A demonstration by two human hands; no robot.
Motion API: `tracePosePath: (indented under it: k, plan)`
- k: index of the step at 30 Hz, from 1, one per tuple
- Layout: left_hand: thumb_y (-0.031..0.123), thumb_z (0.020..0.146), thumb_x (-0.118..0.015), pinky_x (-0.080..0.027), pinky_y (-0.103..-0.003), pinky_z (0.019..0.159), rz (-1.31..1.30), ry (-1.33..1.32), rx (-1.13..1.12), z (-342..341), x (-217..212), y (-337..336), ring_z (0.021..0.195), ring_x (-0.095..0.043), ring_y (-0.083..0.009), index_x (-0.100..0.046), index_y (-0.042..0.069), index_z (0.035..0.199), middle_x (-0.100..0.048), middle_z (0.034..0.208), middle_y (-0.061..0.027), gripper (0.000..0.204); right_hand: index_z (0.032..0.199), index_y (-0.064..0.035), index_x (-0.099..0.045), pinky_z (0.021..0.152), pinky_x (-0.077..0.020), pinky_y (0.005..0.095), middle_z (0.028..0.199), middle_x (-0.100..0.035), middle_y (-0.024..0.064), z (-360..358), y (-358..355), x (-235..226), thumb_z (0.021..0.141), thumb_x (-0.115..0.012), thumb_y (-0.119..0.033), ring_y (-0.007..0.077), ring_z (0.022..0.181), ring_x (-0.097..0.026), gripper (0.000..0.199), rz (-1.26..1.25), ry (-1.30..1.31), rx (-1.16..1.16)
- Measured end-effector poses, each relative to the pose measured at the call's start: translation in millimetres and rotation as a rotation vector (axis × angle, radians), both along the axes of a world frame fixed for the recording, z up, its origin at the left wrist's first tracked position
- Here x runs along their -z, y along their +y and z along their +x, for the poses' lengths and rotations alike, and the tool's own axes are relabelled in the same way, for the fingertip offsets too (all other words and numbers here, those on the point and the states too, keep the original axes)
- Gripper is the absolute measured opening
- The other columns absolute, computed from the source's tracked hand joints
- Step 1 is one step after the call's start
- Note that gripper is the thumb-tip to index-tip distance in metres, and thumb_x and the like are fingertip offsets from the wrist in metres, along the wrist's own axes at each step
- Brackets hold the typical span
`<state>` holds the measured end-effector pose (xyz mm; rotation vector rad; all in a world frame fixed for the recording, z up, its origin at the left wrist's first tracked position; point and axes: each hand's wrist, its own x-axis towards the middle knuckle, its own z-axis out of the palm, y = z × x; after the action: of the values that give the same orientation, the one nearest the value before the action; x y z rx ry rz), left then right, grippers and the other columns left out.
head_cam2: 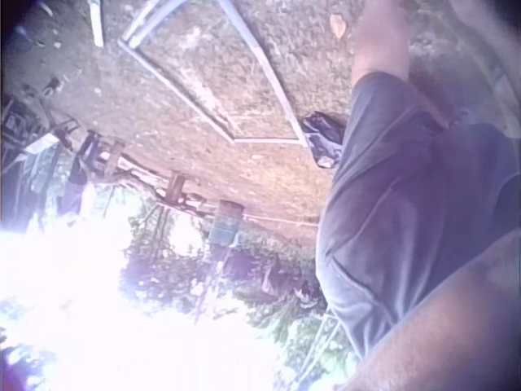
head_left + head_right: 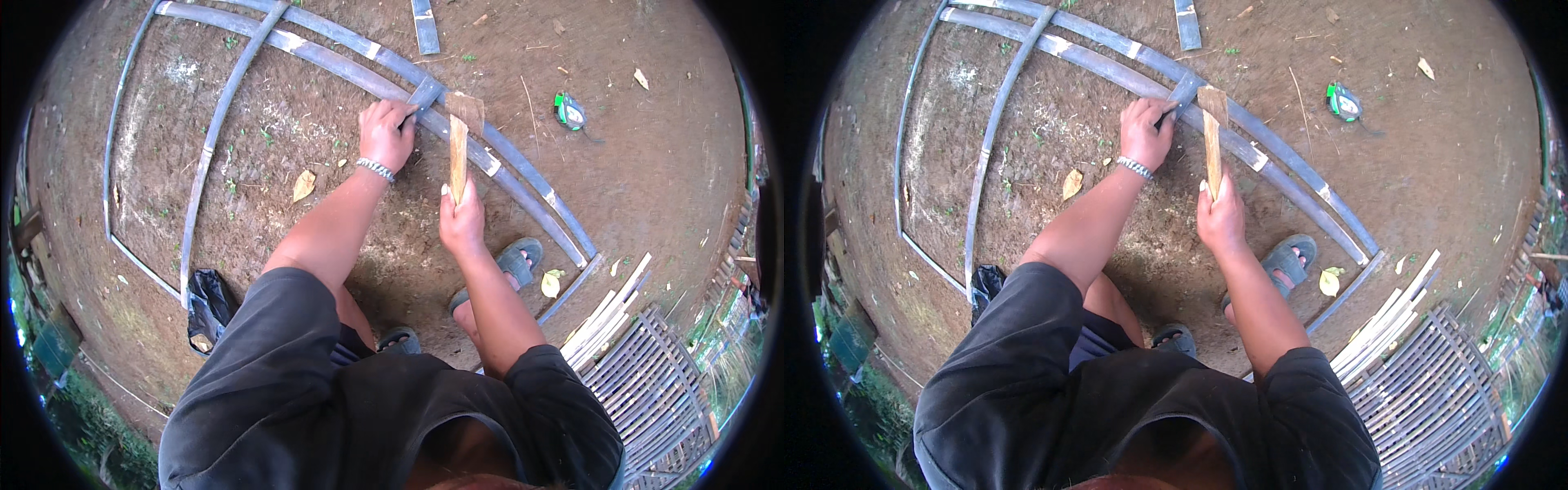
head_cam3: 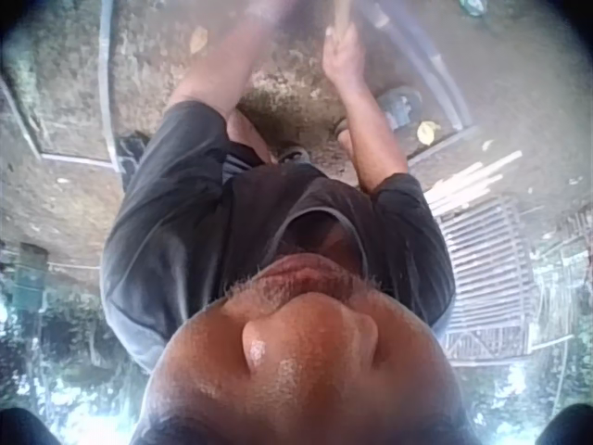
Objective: The person measures a bamboo frame structure on the ground using a tape measure. They then use a small axe to hammer nails into the intersections of the bamboo strips to secure the frame. The person repeatedly measures and hammers nails at various joints to assemble the structure.
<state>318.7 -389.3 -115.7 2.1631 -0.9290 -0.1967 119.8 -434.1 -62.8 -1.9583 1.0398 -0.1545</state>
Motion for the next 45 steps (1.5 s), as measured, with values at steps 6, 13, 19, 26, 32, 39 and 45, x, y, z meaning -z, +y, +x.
tracePosePath:
  k: [6,13,19,26,32,39,45]
  plan:
    - [0.03,0.099,-0.05,-0.005,-0.061,0.123,0.465,-0.208,0.093,7,-5,18,0.155,-0.016,-0.0322,-0.033,0.009,0.156,-0.023,0.167,-0.0113,0.062,0.147,0.0014,-0.038,0.1,-0.0474,0.0513,0.132,-0.056,0.0324,-3,0,5,0.096,-0.057,-0.014,0.0495,0.119,-0.057,0.057,-0.054,-0.059,-0.033]
    - [0.029,0.101,-0.045,-0.005,-0.062,0.123,0.473,-0.179,0.106,6,1,16,0.155,-0.017,-0.0306,-0.035,0.009,0.155,-0.025,0.166,-0.0113,0.059,0.146,0.0038,-0.039,0.097,-0.0485,0.0492,0.125,-0.059,0.0311,1,6,41,0.097,-0.055,-0.012,0.0484,0.114,-0.061,0.054,-0.065,0.027,-0.081]
    - [0.03,0.101,-0.044,-0.007,-0.063,0.122,0.481,-0.19,0.096,9,2,17,0.155,-0.018,-0.0302,-0.036,0.009,0.155,-0.024,0.166,-0.0112,0.059,0.145,0.0052,-0.038,0.098,-0.0474,0.0512,0.128,-0.058,0.0323,12,17,14,0.095,-0.057,-0.012,0.0494,0.118,-0.058,0.056,0.05,-0.021,0.017]
    - [0.03,0.1,-0.045,-0.008,-0.063,0.122,0.484,-0.194,0.099,10,0,16,0.155,-0.018,-0.0303,-0.035,0.01,0.156,-0.024,0.166,-0.0111,0.06,0.145,0.008,-0.037,0.098,-0.0474,0.0512,0.126,-0.058,0.0344,6,22,13,0.093,-0.059,-0.008,0.0503,0.116,-0.059,0.058,0.03,-0.068,0.038]
    - [0.03,0.1,-0.046,-0.009,-0.063,0.122,0.481,-0.186,0.103,7,2,18,0.154,-0.019,-0.0302,-0.035,0.01,0.155,-0.025,0.166,-0.011,0.06,0.146,0.0093,-0.034,0.101,-0.047,0.0499,0.13,-0.055,0.0359,15,21,21,0.093,-0.059,-0.008,0.0508,0.118,-0.058,0.061,0.071,0.052,-0.001]
    - [0.032,0.101,-0.043,-0.007,-0.062,0.123,0.484,-0.197,0.098,9,4,18,0.155,-0.018,-0.0286,-0.036,0.011,0.155,-0.025,0.166,-0.0097,0.058,0.143,0.0084,-0.037,0.092,-0.0501,0.0507,0.118,-0.061,0.0304,19,24,24,0.095,-0.058,-0.01,0.0471,0.104,-0.063,0.056,0.067,0.033,0.013]
    - [0.033,0.102,-0.041,-0.005,-0.061,0.123,0.494,-0.194,0.103,10,1,17,0.156,-0.016,-0.0269,-0.036,0.012,0.156,-0.024,0.167,-0.009,0.058,0.142,0.0039,-0.038,0.088,-0.0503,0.0537,0.118,-0.061,0.0319,9,35,23,0.096,-0.058,-0.012,0.0507,0.103,-0.062,0.052,-0.031,-0.107,0.079]
